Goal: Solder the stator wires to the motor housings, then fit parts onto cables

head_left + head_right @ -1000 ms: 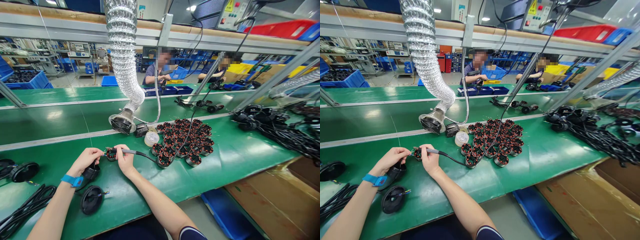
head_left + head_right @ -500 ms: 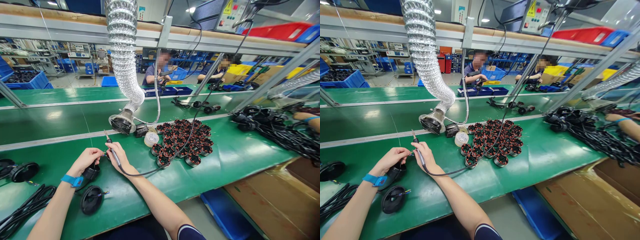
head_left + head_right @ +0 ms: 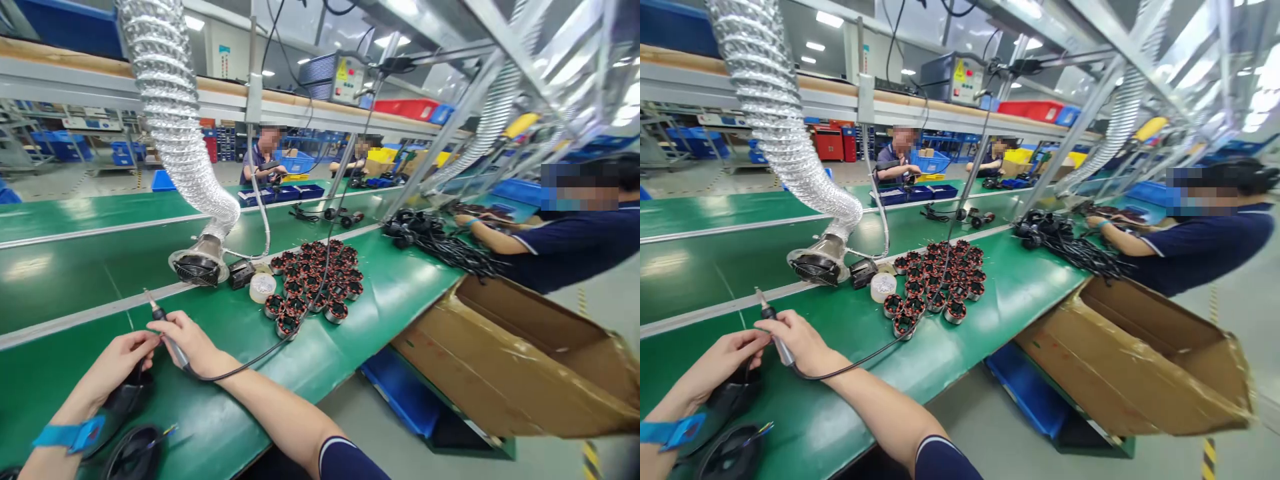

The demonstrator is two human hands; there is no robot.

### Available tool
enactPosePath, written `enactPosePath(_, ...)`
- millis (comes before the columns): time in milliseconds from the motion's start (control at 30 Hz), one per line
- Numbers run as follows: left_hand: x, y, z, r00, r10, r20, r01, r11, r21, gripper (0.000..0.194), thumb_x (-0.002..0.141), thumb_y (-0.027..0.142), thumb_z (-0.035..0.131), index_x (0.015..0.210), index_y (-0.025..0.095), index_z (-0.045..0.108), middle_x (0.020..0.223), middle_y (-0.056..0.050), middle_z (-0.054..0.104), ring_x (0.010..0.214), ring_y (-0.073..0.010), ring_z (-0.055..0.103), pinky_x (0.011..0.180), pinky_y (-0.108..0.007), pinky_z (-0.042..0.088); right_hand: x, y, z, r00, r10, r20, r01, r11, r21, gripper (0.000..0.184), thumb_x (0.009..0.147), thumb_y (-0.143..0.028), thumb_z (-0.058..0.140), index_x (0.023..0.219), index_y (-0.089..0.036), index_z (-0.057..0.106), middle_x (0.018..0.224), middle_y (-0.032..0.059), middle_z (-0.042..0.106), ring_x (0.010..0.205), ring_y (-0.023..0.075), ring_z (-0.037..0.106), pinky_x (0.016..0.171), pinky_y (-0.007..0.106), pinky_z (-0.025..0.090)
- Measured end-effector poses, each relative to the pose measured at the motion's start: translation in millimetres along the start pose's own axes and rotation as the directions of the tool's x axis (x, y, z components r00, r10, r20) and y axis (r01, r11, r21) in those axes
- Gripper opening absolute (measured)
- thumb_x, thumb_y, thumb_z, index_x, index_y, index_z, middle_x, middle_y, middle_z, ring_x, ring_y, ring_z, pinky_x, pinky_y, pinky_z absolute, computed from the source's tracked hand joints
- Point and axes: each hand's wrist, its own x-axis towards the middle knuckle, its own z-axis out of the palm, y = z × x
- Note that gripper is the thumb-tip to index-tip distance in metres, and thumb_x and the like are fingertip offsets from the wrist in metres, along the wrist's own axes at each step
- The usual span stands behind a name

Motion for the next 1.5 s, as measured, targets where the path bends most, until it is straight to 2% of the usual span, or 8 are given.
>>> enactPosePath(200,7,-9,-7.5,0.997,-0.015,0.081,0.013,1.000,0.015,0.053,0.057,0.070,0.073,0.072,0.020,0.063,0.061,-0.001,0.061,0.061,-0.0184,0.054,0.058,-0.027,0.043,-1,-5,-9,0.999,0.011,0.040,-0.008,0.997,-0.079,0.051,0.089,-0.018,0.056,0.138,-0.024,0.047,0.112,0.0042,0.051,0.097,0.0152,0.054,0.089,0.023,0.047)
enactPosePath(367,6,-4,-1.8,0.990,-0.038,0.133,0.042,0.999,-0.023,0.059,0.058,0.076,0.070,0.068,0.018,0.063,0.060,-0.001,0.058,0.059,-0.0160,0.051,0.057,-0.026,0.041,-9,-4,-1,0.997,0.063,-0.033,-0.064,0.997,-0.033,0.050,0.087,-0.016,0.056,0.136,-0.025,0.049,0.106,0.0041,0.051,0.093,0.0144,0.056,0.084,0.021,0.049)
enactPosePath(567,2,0,1.3,0.986,-0.007,0.168,0.026,0.994,-0.111,0.052,0.068,0.069,0.069,0.067,0.017,0.058,0.063,-0.001,0.058,0.060,-0.0150,0.051,0.059,-0.027,0.041,-12,-6,6,0.979,0.102,-0.175,-0.089,0.993,0.076,0.042,0.089,-0.013,0.048,0.129,-0.025,0.054,0.106,0.0060,0.052,0.086,0.0137,0.059,0.083,0.024,0.051)
enactPosePath(700,2,-4,-2.4,0.981,0.018,0.194,0.004,0.994,-0.112,0.049,0.073,0.065,0.066,0.069,0.017,0.057,0.066,-0.002,0.061,0.063,-0.0159,0.054,0.063,-0.028,0.043,-11,-6,6,0.978,0.098,-0.183,-0.072,0.987,0.144,0.043,0.089,-0.012,0.045,0.129,-0.025,0.053,0.105,0.0056,0.052,0.084,0.0135,0.059,0.080,0.024,0.052)
enactPosePath(900,4,-10,-3.9,0.978,0.062,0.200,-0.045,0.995,-0.086,0.048,0.076,0.064,0.063,0.073,0.018,0.056,0.068,-0.002,0.061,0.064,-0.0161,0.055,0.065,-0.029,0.044,-11,-7,6,0.975,0.104,-0.195,-0.075,0.986,0.149,0.040,0.091,-0.012,0.045,0.128,-0.024,0.054,0.106,0.0067,0.053,0.090,0.0157,0.061,0.083,0.027,0.053)
enactPosePath(1167,5,-9,1.9,0.988,-0.023,0.153,0.045,0.989,-0.140,0.051,0.071,0.067,0.065,0.067,0.018,0.051,0.056,0.004,0.050,0.052,-0.0118,0.044,0.053,-0.024,0.035,-9,-11,5,0.974,0.118,-0.193,-0.086,0.983,0.163,0.036,0.092,-0.012,0.046,0.125,-0.020,0.056,0.105,0.0079,0.054,0.092,0.0161,0.061,0.083,0.028,0.053)
enactPosePath(1367,6,-9,1.5,0.991,-0.036,0.130,0.053,0.989,-0.134,0.051,0.068,0.066,0.068,0.066,0.018,0.054,0.051,0.004,0.050,0.049,-0.0110,0.041,0.052,-0.024,0.032,-16,-11,4,0.963,0.175,-0.205,-0.109,0.948,0.297,0.045,0.085,-0.009,0.052,0.128,-0.023,0.051,0.109,0.0066,0.050,0.081,0.0119,0.061,0.078,0.025,0.055)
enactPosePath(1500,6,-10,0.1,0.988,-0.066,0.142,0.091,0.980,-0.177,0.049,0.066,0.063,0.071,0.065,0.017,0.055,0.050,0.004,0.051,0.048,-0.0106,0.041,0.052,-0.024,0.031,-18,-9,2,0.950,0.214,-0.227,-0.122,0.925,0.361,0.047,0.083,-0.007,0.055,0.127,-0.023,0.051,0.107,0.0052,0.049,0.080,0.0115,0.062,0.082,0.028,0.055)
